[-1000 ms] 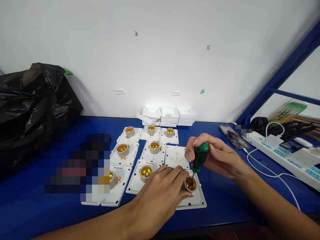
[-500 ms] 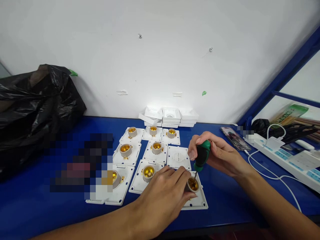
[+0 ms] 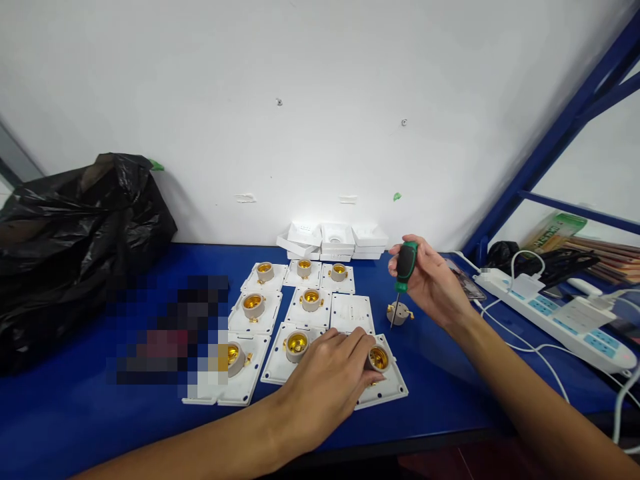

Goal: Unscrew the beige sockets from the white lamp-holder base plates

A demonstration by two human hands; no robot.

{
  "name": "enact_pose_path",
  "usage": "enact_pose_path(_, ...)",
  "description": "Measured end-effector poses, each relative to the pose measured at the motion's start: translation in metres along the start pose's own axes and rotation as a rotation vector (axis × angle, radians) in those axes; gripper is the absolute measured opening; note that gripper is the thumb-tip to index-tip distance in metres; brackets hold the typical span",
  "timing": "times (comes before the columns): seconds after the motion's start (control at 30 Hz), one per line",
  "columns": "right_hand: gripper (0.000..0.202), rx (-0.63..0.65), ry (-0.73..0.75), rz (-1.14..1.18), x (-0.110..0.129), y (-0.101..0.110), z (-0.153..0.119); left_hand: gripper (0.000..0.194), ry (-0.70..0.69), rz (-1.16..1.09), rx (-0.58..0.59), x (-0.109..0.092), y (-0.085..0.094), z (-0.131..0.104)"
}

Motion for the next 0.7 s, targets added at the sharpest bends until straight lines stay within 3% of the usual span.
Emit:
enact_pose_path(0.17,0.015,-0.038,0.038,-0.008,0.0,-0.007,-0.018,0.022,0.021,-0.016,0.02,0.003,0.0,0.001)
enact_pose_path(0.43,0.016,0.082,0.042,-0.131,-0.013,-0.021,-0.031,0.022,0.004,-0.039,-0.003,0.001,0.001,0.0)
enact_pose_path(0.7,0.019,0.138,0.233,-0.197,0.003,-0.024,-0.04,0.021,0.013,-0.041,0.013,0.001,0.002,0.0)
Point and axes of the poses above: each hand's wrist, its own z-axis towards the middle knuckle, its own y-axis out of the back of the hand, x = y × z, the point moved 8 cm from there along z, towards the middle knuckle, and after that the axes turned 8 degrees about -x, right-handed, at the moved point
